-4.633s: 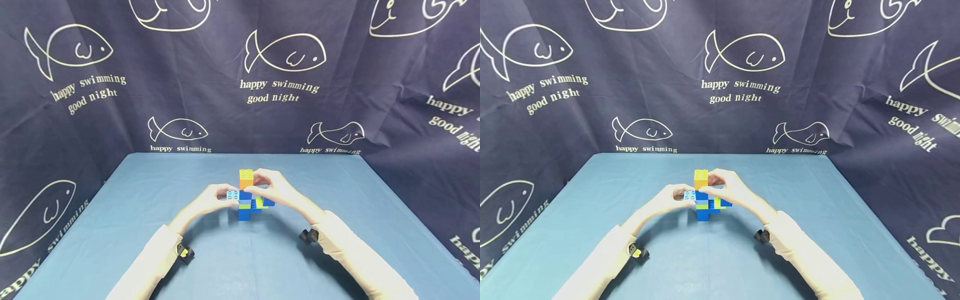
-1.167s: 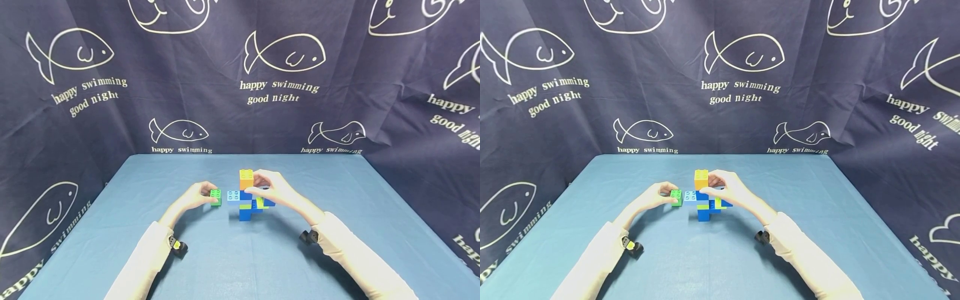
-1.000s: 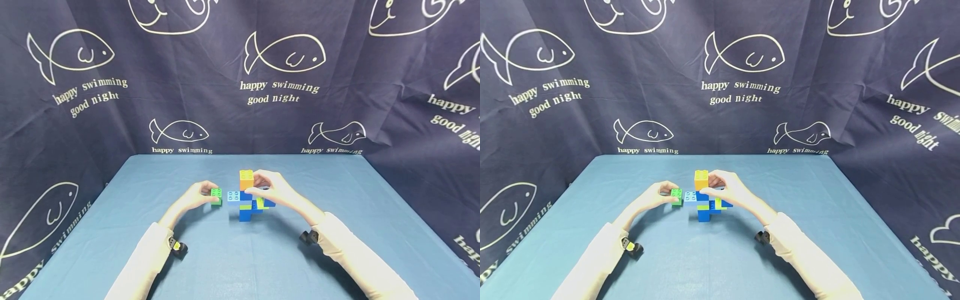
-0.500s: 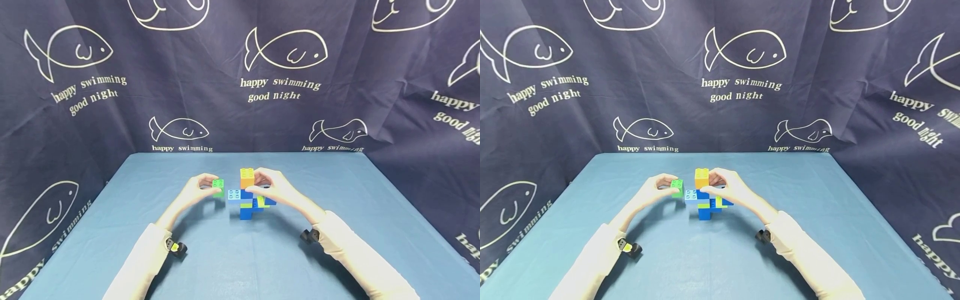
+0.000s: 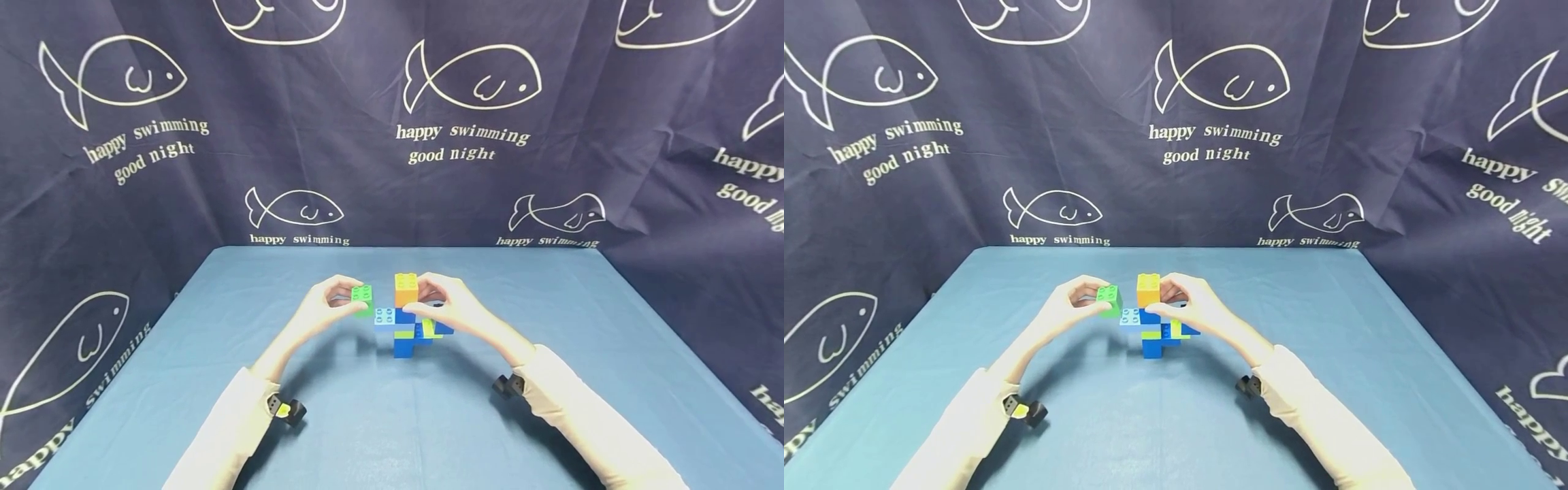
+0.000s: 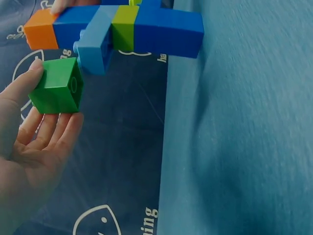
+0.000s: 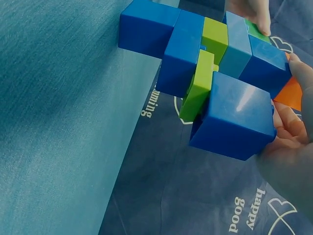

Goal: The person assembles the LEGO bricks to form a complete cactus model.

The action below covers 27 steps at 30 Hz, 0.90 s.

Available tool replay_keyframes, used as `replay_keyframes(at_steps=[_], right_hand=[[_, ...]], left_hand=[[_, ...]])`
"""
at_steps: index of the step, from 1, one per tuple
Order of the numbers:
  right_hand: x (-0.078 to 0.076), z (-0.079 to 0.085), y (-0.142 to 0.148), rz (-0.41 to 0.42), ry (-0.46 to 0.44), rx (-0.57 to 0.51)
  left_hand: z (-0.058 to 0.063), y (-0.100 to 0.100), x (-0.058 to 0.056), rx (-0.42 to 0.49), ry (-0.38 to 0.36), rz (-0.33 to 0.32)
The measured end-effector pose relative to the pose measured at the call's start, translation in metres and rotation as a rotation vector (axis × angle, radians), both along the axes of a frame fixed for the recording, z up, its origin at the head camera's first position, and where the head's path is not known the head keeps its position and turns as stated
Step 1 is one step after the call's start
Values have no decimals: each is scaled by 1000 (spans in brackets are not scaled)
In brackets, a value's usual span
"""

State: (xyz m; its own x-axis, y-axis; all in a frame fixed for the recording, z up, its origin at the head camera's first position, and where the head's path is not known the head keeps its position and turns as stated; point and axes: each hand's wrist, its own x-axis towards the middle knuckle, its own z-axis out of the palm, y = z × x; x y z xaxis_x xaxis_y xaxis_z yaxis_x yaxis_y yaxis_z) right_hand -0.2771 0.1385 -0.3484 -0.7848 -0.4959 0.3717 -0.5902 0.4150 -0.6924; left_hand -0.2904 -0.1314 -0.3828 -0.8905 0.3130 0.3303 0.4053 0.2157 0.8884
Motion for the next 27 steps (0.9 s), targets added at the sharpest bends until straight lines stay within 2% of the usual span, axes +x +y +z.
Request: replay_keyframes(at_steps=[10, 22, 27], right_hand=[[0, -1, 1, -4, 4, -2], [0, -2, -1, 11, -3, -13], [-3, -2, -1, 10, -4, -29]], left_hand=[[5, 5, 7, 18, -9, -20], [2, 8, 7, 2, -12, -33], [14, 12, 15, -14, -26, -41]])
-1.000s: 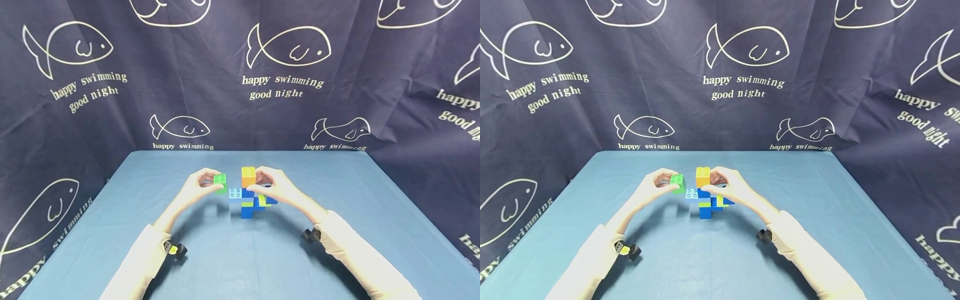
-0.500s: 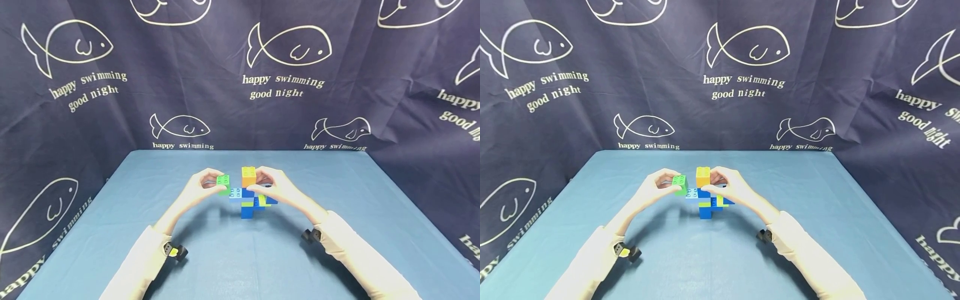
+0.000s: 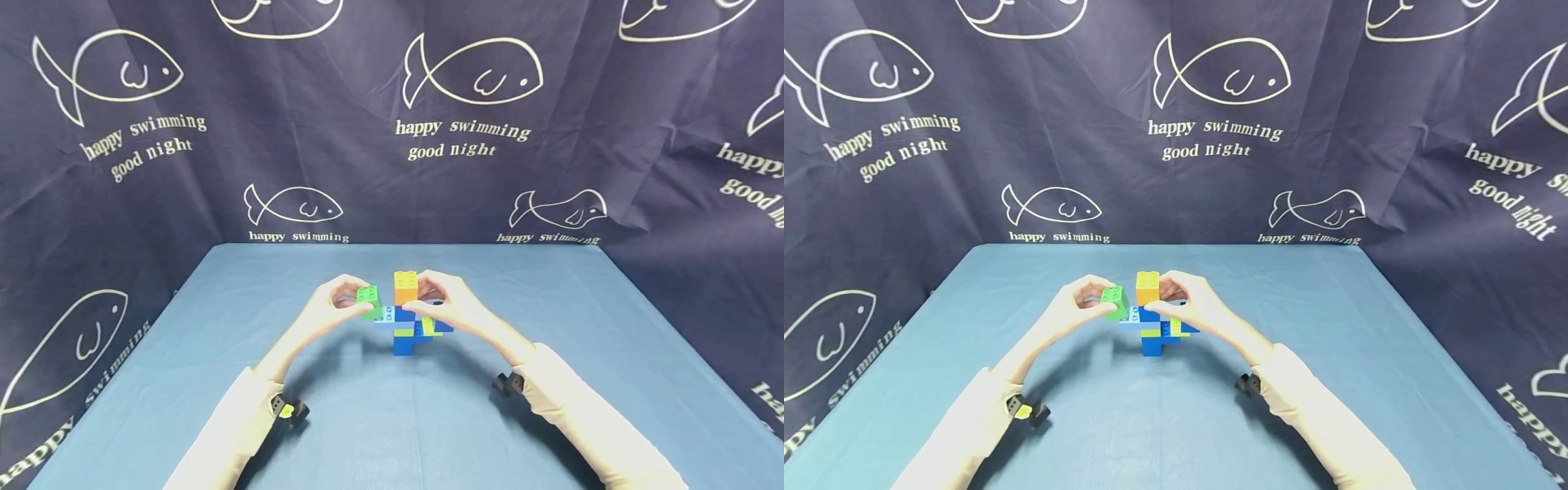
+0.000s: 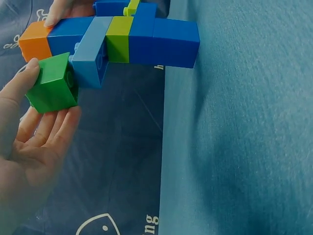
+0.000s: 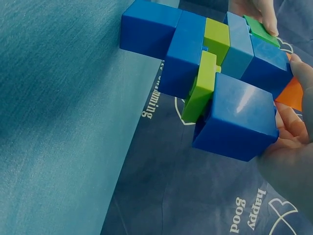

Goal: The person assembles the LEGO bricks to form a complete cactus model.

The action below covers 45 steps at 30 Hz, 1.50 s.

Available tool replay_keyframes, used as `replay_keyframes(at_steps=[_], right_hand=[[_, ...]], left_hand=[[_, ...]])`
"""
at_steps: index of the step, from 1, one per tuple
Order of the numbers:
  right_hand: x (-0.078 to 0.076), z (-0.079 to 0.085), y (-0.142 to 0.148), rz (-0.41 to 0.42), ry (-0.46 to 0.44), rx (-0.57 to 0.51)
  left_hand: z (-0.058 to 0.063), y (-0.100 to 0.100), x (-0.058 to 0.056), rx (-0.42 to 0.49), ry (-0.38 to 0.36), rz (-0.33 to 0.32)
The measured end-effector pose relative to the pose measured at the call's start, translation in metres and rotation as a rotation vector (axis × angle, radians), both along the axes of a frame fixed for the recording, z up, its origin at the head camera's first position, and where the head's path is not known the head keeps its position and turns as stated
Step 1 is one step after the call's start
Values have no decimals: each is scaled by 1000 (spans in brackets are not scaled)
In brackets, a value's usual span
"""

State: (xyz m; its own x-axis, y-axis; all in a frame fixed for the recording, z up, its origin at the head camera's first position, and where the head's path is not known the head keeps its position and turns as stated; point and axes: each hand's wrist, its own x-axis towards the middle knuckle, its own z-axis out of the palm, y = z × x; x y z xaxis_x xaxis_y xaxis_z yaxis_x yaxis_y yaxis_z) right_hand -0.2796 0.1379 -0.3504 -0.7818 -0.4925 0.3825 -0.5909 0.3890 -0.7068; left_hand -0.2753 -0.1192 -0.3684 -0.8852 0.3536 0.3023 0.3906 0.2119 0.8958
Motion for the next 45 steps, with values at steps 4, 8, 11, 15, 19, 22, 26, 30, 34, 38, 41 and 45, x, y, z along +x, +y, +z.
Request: replay_keyframes(at_steps=[4, 8, 11, 15, 19, 22, 26, 30, 34, 38, 41, 45], right_hand=[[-2, 3, -1, -7, 6, -1], [-3, 2, -2, -3, 1, 0], [-3, 0, -1, -1, -1, 0], [-1, -2, 0, -4, 6, 8], [0, -1, -1, -2, 5, 12], [1, 1, -1, -5, -6, 3], [1, 3, -2, -5, -17, -2], [0, 2, -2, 0, -9, 4], [1, 1, -1, 5, -3, 5], [1, 0, -1, 1, -5, 6], [1, 0, -1, -3, -3, 8], [1, 0, -1, -8, -5, 15]], left_hand=[[13, 2, 7, -30, 14, -7], [18, 3, 9, -60, 9, -9], [18, 3, 10, -63, 9, -24], [17, 2, 10, -67, 12, -43], [17, 2, 10, -68, 11, -47], [19, 2, 11, -68, 22, -50], [23, 2, 13, -71, 35, -52], [25, 3, 14, -78, 35, -49], [25, 4, 15, -87, 35, -47], [26, 6, 17, -88, 40, -46], [27, 7, 17, -92, 43, -45], [27, 7, 18, -106, 38, -50]])
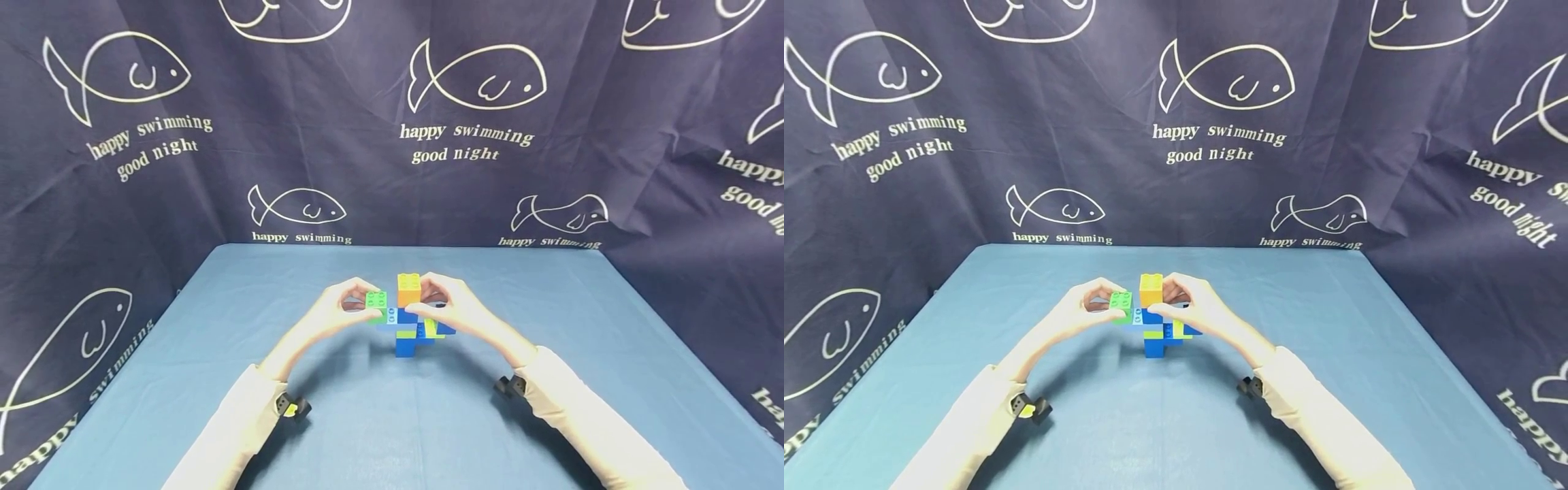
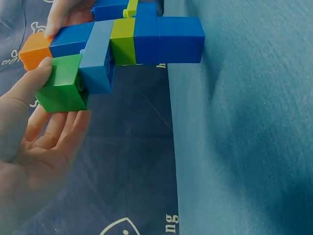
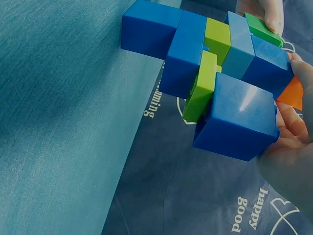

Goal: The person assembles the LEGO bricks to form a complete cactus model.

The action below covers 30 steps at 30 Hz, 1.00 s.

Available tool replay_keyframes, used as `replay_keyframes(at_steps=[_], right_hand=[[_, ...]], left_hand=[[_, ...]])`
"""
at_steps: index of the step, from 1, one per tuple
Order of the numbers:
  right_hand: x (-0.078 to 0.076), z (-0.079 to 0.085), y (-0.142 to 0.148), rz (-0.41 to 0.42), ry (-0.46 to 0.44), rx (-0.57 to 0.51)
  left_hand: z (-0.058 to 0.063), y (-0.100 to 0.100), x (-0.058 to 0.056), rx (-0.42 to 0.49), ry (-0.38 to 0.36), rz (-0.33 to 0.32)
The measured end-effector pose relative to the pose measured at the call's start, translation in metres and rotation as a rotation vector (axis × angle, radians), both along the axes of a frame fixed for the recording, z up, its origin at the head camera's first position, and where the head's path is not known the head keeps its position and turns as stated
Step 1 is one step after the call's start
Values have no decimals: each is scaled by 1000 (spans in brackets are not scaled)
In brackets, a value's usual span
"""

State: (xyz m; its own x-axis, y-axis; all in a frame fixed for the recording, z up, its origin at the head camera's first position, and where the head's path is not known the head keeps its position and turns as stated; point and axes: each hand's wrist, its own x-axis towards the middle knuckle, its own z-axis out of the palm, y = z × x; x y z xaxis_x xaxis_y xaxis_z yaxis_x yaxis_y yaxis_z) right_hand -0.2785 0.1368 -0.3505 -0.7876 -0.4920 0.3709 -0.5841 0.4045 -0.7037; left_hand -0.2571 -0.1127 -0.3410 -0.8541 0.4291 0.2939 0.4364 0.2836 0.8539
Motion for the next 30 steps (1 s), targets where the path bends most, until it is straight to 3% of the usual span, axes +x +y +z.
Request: replay_keyframes(at_steps=[30], right_hand=[[3, -1, 0, -17, -7, 10]], left_hand=[[-6, -1, -4, -2, -3, -2]])
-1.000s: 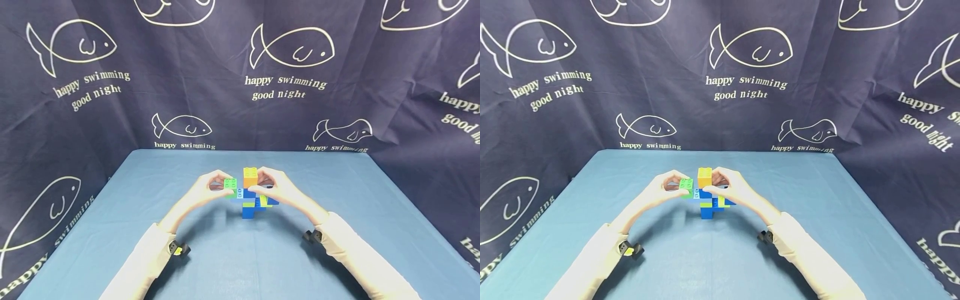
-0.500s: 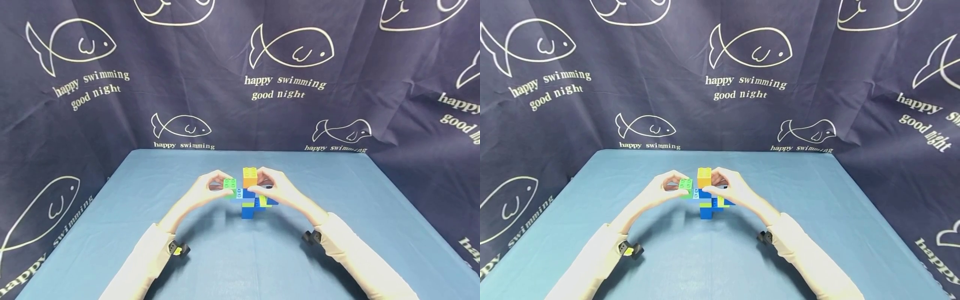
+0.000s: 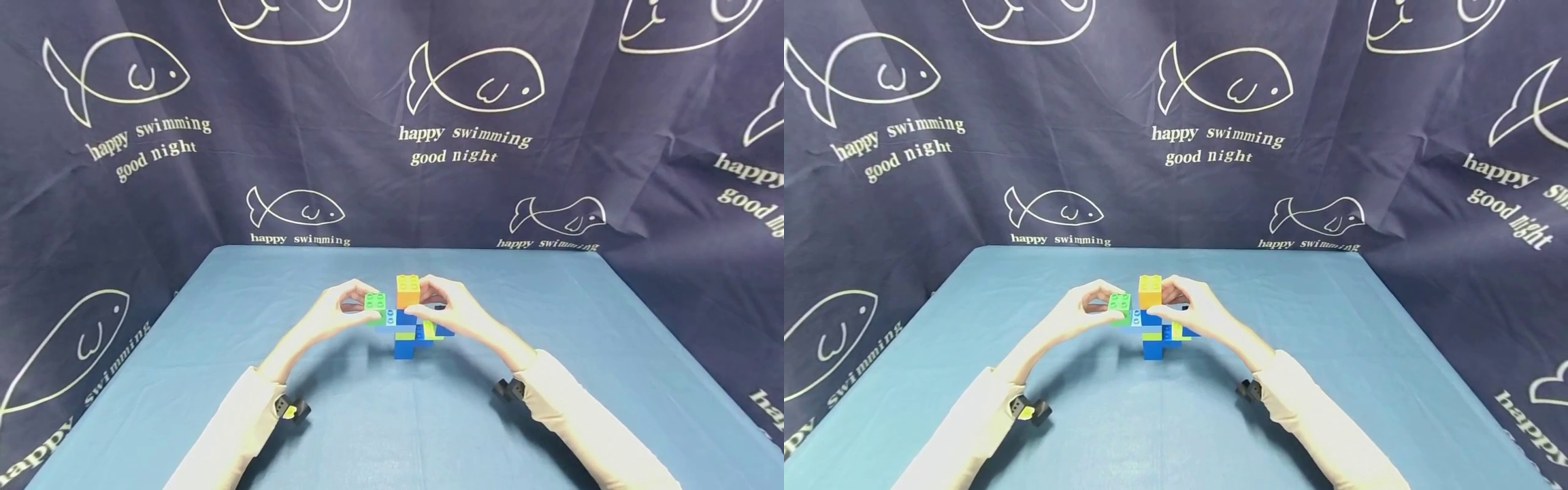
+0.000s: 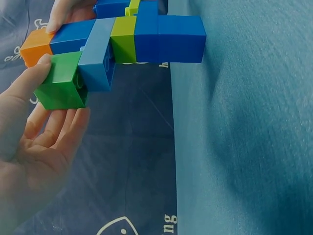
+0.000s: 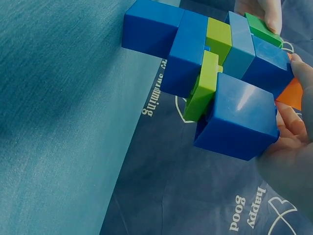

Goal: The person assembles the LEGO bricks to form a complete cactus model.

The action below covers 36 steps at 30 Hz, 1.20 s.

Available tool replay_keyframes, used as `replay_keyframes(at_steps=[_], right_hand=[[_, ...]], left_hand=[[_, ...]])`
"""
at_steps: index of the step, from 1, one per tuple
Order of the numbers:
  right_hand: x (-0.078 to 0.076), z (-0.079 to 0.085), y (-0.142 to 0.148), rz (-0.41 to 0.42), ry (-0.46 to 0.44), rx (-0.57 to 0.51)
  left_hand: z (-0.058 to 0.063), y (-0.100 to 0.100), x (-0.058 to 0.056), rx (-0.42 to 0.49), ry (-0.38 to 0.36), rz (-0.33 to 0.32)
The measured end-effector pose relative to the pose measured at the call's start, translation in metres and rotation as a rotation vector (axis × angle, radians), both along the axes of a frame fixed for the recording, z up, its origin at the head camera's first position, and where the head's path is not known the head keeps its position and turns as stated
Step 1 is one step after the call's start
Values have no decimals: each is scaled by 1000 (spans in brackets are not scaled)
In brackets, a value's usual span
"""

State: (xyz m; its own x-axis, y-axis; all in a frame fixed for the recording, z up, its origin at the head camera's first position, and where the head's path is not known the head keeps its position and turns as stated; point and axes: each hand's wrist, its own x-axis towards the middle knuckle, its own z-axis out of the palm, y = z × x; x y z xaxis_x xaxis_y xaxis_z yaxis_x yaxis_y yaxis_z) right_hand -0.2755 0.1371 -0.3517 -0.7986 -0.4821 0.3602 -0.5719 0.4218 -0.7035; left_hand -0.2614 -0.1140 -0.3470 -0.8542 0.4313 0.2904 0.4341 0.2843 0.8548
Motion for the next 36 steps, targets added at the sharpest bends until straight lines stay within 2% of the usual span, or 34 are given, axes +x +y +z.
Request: replay_keyframes(at_steps=[12, 16, 20, 24, 27, 31, 36], right_hand=[[1, 4, -1, -6, -1, 32], [0, 5, 0, 17, 68, 62], [-2, 1, 5, 37, 183, 98], [-3, -4, 12, 34, 273, 118], [-3, -7, 16, 24, 293, 133], [-3, -9, 20, 4, 292, 152], [-3, -13, 25, -2, 302, 158]], left_hand=[[2, -2, 2, -26, 10, 1], [2, -4, 0, -31, 8, 3], [0, -5, -2, -28, 22, 13], [-13, -6, -12, -15, 16, 22], [-22, -7, -21, 4, 15, 23], [-23, -9, -26, 28, 37, 18], [-26, -9, -28, 13, 47, 35]])
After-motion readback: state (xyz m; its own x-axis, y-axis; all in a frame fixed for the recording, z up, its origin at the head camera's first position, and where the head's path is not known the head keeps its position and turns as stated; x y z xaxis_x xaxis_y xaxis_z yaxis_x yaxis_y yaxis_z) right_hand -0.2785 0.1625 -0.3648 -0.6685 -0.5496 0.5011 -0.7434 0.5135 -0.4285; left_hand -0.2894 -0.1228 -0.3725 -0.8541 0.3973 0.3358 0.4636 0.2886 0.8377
